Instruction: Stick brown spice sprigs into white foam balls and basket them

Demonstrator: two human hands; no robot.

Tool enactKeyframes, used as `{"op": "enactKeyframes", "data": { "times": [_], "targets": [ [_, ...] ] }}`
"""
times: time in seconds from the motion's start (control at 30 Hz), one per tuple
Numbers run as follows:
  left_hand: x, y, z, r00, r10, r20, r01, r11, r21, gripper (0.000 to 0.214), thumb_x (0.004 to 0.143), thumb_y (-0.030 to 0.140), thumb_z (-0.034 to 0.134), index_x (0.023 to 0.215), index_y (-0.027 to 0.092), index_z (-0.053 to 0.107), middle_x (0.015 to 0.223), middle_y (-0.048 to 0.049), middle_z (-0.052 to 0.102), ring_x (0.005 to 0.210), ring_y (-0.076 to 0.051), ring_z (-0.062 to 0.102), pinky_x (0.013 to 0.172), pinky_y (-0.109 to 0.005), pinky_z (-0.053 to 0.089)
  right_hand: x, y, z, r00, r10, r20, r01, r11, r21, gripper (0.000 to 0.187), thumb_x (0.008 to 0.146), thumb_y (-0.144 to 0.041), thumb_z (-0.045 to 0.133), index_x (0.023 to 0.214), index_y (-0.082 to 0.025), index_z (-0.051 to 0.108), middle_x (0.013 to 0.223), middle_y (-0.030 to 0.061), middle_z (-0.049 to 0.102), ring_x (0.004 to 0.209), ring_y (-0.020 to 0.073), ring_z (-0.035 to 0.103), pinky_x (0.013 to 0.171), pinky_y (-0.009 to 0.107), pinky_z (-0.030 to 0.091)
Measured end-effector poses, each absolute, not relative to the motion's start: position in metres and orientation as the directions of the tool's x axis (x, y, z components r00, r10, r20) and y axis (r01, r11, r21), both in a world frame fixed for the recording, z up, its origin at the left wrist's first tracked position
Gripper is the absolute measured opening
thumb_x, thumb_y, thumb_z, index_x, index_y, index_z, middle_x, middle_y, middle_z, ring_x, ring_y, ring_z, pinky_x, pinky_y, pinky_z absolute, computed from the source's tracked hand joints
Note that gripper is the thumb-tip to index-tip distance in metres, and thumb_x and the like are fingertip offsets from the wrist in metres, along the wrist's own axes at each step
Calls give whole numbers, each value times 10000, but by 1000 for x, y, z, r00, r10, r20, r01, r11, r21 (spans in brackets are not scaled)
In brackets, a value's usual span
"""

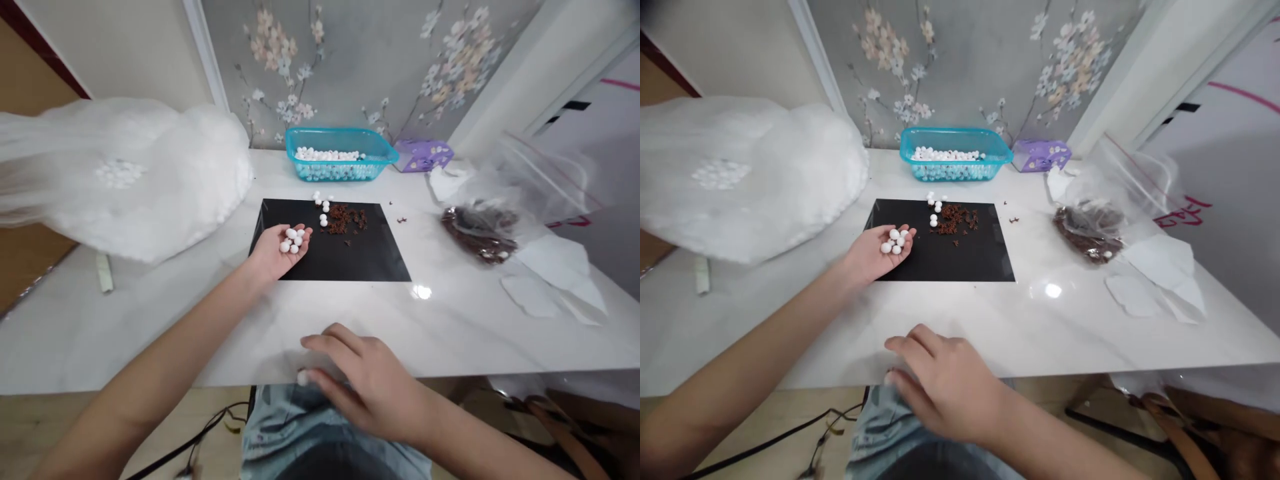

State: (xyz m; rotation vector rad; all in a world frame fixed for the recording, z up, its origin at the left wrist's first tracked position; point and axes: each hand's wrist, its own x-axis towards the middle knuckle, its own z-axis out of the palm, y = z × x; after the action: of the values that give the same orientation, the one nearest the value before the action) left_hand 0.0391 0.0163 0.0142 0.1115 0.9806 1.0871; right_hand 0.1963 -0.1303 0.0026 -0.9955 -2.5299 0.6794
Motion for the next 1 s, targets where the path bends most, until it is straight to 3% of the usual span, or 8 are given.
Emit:
{"op": "enactKeyframes", "data": {
  "times": [0.1,0.17,0.33,0.57,0.7,0.83,1.0],
  "targets": [
    [39,17,12,121,790,-601,-681,507,529,214,840,118,356,790,92,563,710,-107,618,562,-118,600,481,-185,498,185,-139,3,-735,667,120,552,692,-465,365,899,-347,415,1222,-182,456,1010,85,579,722,169,592,540,267,473],
    [38,17,11,131,794,-594,-674,511,534,220,840,116,354,787,92,566,707,-109,616,556,-118,598,476,-184,493,181,-142,2,-733,674,91,580,689,-434,307,905,-314,405,1148,-169,523,1006,87,586,740,174,605,556,271,482],
    [36,15,12,140,805,-576,-660,510,552,249,857,125,339,757,88,563,684,-107,612,537,-110,583,471,-185,487,182,-138,1,-694,716,80,579,621,-528,214,909,-244,416,1002,-171,596,1033,69,589,776,136,618,695,258,503],
    [35,18,9,115,811,-574,-638,503,583,213,904,216,400,853,89,562,749,-45,600,565,-77,551,472,-177,458,194,-122,-1,-549,761,346,521,635,-570,124,855,-240,537,942,-167,588,846,53,611,744,138,596,675,248,496],
    [33,21,5,102,810,-578,-615,508,603,237,889,321,467,928,106,558,791,-17,589,582,-67,535,486,-187,455,192,-100,-5,-476,763,438,488,643,-590,181,830,-218,567,1007,-183,553,876,50,623,703,122,594,666,251,506],
    [36,18,6,134,807,-575,-576,536,618,232,905,278,424,841,100,558,736,-19,593,555,-71,536,483,-193,456,183,-66,1,-482,720,500,434,691,-578,144,812,-200,582,954,-189,557,861,43,621,726,127,585,676,250,505],
    [43,4,15,216,815,-537,-529,560,637,297,849,128,397,580,113,522,475,-11,508,397,-86,475,390,-190,403,171,-19,8,-437,702,563,493,710,-503,105,823,-136,526,890,-178,596,892,55,620,839,154,565,759,278,488]
  ]
}}
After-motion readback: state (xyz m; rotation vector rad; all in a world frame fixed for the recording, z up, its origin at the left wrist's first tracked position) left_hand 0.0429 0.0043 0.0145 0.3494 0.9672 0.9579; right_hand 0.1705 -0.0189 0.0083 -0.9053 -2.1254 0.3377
